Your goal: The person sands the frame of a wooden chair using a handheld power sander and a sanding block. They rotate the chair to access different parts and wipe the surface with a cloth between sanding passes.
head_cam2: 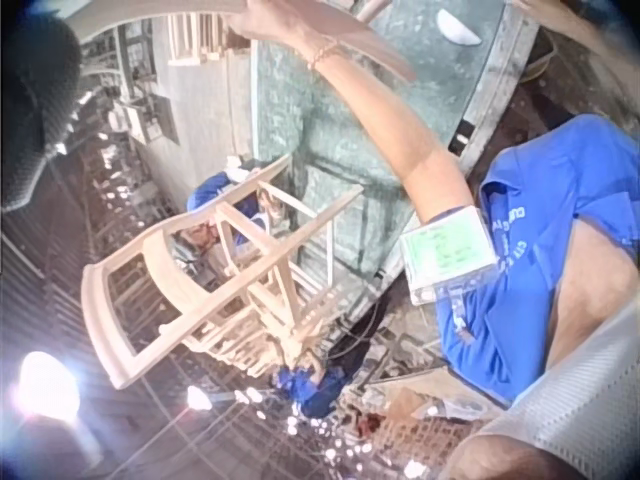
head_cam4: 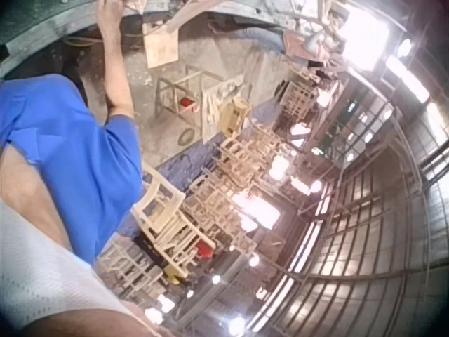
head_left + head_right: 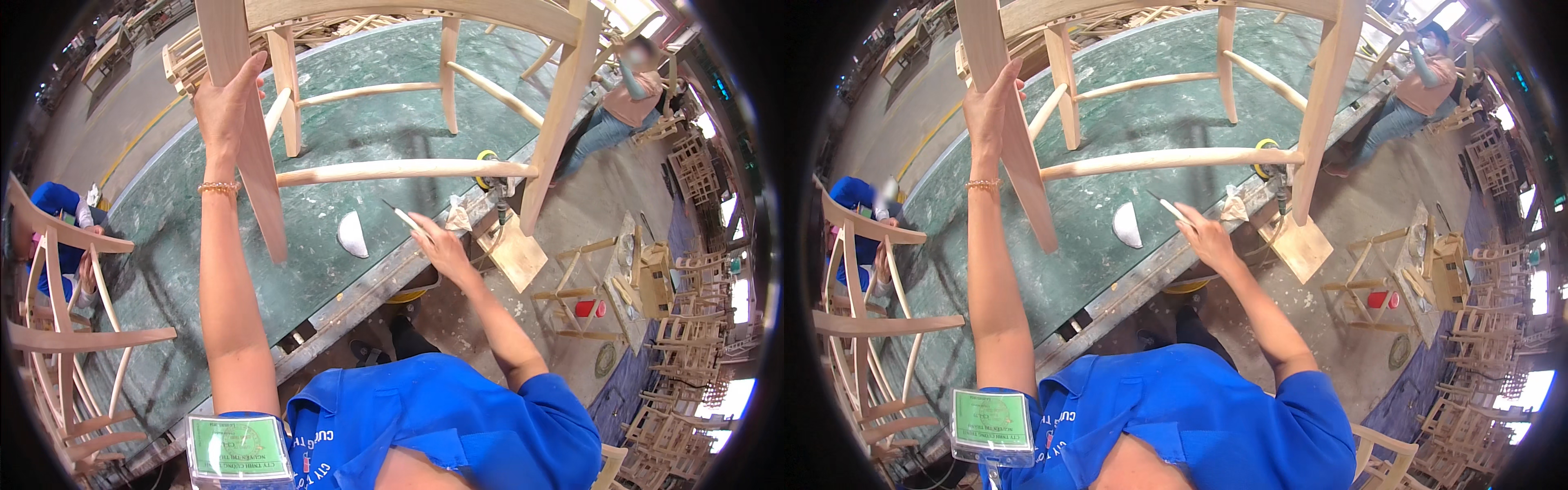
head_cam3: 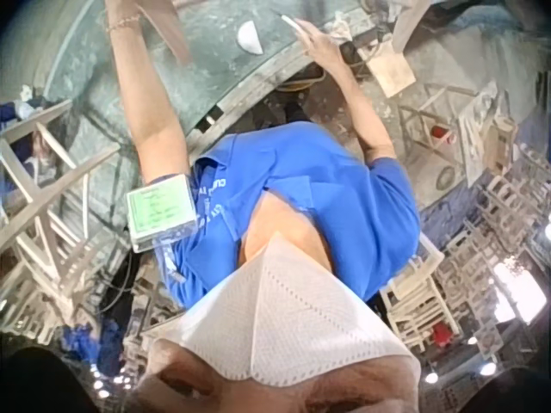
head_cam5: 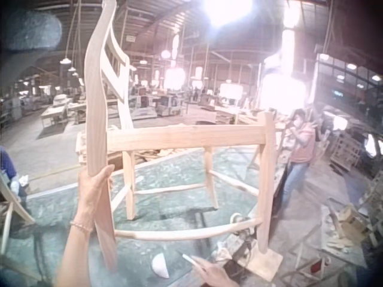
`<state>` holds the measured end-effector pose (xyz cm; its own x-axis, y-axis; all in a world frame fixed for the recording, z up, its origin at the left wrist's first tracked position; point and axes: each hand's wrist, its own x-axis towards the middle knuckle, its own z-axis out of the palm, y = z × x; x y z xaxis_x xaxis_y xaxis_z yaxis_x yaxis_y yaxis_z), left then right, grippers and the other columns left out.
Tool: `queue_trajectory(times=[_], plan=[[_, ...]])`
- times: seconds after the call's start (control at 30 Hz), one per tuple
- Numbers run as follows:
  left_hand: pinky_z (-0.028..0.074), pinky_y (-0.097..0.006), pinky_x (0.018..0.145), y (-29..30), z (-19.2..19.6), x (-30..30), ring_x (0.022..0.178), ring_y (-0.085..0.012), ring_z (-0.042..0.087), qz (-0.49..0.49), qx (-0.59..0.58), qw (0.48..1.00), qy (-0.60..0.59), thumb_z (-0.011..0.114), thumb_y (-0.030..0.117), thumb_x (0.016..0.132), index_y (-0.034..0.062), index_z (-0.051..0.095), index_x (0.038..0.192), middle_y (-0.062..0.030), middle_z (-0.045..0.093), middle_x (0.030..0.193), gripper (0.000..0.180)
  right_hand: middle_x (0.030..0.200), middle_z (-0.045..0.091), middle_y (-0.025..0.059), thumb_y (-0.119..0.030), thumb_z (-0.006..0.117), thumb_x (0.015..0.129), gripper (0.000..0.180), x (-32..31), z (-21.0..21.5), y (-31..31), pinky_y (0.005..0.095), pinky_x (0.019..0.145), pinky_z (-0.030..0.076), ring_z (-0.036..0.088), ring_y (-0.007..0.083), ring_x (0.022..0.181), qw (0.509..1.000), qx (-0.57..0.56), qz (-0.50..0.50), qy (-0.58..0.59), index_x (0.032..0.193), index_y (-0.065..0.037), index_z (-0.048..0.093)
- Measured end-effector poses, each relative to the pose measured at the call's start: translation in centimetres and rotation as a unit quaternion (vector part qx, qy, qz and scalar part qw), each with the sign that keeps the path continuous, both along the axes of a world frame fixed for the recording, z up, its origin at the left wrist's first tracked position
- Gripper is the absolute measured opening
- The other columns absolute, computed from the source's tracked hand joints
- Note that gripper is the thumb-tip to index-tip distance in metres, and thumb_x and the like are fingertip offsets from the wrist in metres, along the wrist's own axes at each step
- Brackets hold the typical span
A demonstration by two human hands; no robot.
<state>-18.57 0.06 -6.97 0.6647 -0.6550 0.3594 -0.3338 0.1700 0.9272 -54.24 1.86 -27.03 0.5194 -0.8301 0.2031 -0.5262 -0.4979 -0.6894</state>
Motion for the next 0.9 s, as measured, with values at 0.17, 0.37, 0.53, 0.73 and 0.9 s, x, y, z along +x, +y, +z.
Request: queue_trajectory(times=[0.17, 0.37, 0.53, 0.73, 0.9], plan=[[0.048, -0.024, 0.059, 0.1, 0.0, 1.3, 0.063, -0.0095, 0.062, 0.017, 0.022, 1.0, -0.015, 0.08, 0.048, 0.072, 0.0062, 0.065, 0.092, -0.0027, 0.064, 0.072, 0.048, 0.084, 0.064, 0.018, -0.017, 0.056, 0.093, 0.027, -0.5, 8.2, -0.6, 0.0435, 0.067, 0.048, 0.062, 0.0379, 0.078, 0.975, 0.111, 0.173, 0.079, 0.119, -0.011, 0.057], [0.049, -0.024, 0.06, -1.3, 0.4, 2.5, 0.065, -0.0084, 0.063, 0.015, 0.027, 0.999, -0.019, 0.079, 0.053, 0.07, 0.0055, 0.067, 0.09, -0.002, 0.065, 0.074, 0.053, 0.091, 0.064, 0.0116, -0.006, 0.062, 0.087, 0.037, -3.4, 17.5, -2.1, 0.04, 0.068, 0.049, 0.061, 0.03, 0.077, 0.978, -0.034, 0.206, 0.023, 0.123, -0.01, 0.057], [0.042, -0.024, 0.047, -3.1, 1.0, 2.5, 0.052, -0.0089, 0.057, 0.033, 0.025, 0.998, 0.04, 0.077, 0.036, 0.078, 0.006, 0.067, 0.086, -0.0015, 0.061, 0.063, 0.032, 0.082, 0.055, 0.0092, -0.003, 0.061, 0.086, 0.043, -3.8, 20.5, -4.8, 0.0335, 0.063, 0.047, 0.056, 0.0238, 0.07, 0.954, -0.142, 0.178, 0.197, 0.128, -0.014, 0.059], [0.042, -0.024, 0.047, -3.7, 1.5, 1.7, 0.054, -0.0092, 0.056, 0.027, -0.026, 0.999, 0.037, 0.075, 0.033, 0.079, 0.0057, 0.068, 0.085, -0.0007, 0.061, 0.064, 0.028, 0.073, 0.043, 0.0058, 0.001, 0.06, 0.083, 0.057, -2.4, 20.6, -6.6, 0.0345, 0.057, 0.044, 0.05, 0.0202, 0.064, 0.931, -0.2, 0.186, 0.24, 0.134, -0.025, 0.055], [0.042, -0.024, 0.048, -3.7, 1.6, 1.7, 0.054, -0.0088, 0.056, 0.024, -0.005, 0.999, 0.035, 0.075, 0.033, 0.079, 0.0053, 0.069, 0.088, -0.0008, 0.061, 0.065, 0.03, 0.072, 0.044, 0.0042, 0.0, 0.057, 0.083, 0.066, -2.1, 20.1, -7.3, 0.0351, 0.051, 0.046, 0.053, 0.0198, 0.061, 0.905, -0.256, 0.191, 0.282, 0.139, -0.033, 0.048]])
